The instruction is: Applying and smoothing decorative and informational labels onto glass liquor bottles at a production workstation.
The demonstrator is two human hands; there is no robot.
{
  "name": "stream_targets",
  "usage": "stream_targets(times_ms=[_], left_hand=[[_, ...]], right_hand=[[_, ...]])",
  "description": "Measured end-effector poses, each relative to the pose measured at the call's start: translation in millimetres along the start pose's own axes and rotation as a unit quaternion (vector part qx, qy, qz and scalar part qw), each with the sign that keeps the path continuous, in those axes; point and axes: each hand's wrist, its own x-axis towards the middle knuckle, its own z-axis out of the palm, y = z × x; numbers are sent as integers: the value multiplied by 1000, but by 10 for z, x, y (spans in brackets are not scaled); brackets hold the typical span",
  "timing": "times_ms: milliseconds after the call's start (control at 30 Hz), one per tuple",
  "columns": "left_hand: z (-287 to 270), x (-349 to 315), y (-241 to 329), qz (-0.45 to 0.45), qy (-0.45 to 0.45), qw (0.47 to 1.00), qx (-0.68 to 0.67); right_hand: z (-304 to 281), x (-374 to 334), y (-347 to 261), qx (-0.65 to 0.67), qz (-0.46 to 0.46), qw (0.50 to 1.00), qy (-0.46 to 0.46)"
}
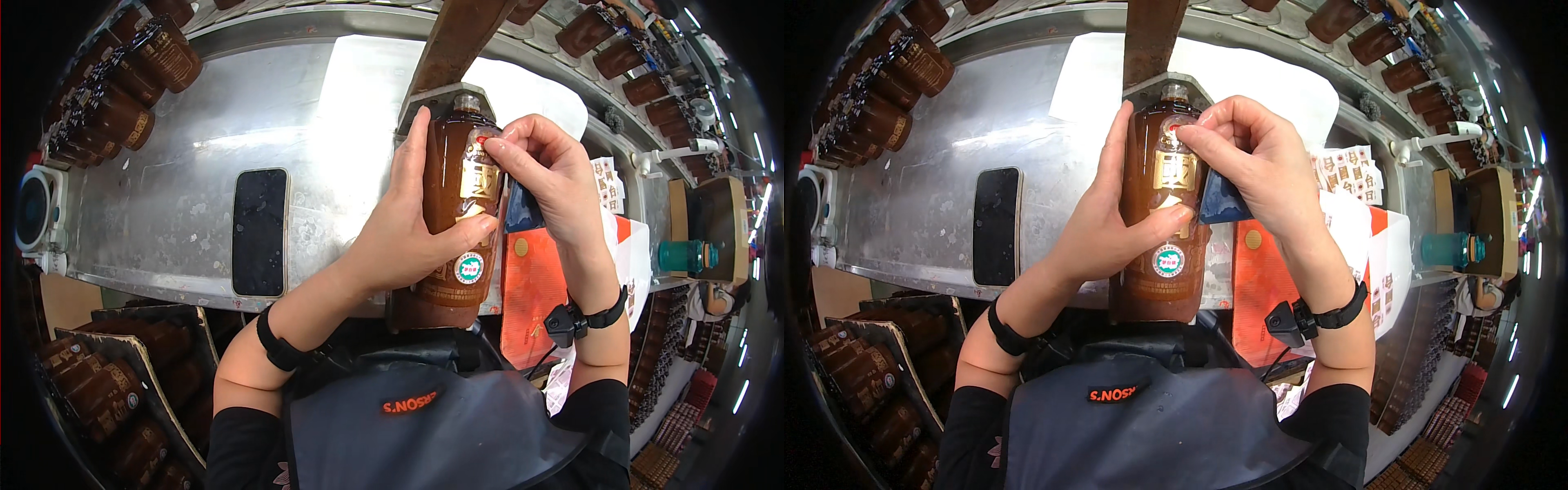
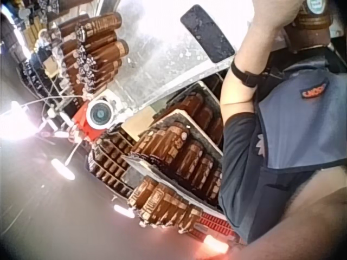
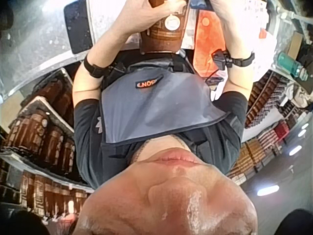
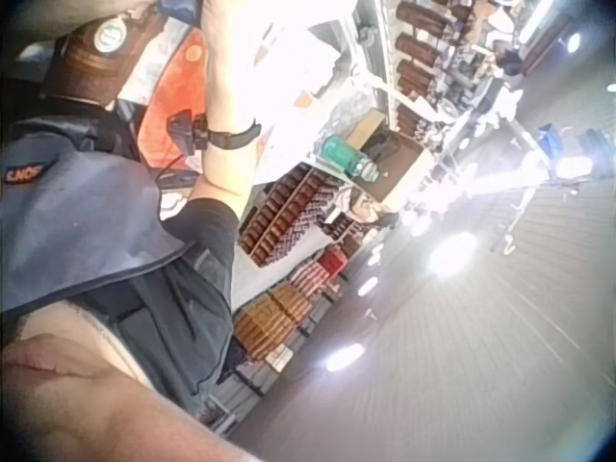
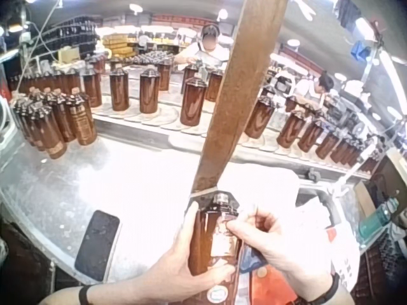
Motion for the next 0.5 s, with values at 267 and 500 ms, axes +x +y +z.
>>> stream_targets(times_ms=[267, 500], left_hand=[[-19, 5, -32, -1, -11, 1000, 3], [-21, 5, 14, -23, -20, 998, -46]], right_hand=[[6, 2, 15, 6, -8, 1000, 4], [10, 2, 16, 7, -12, 1000, 4]])
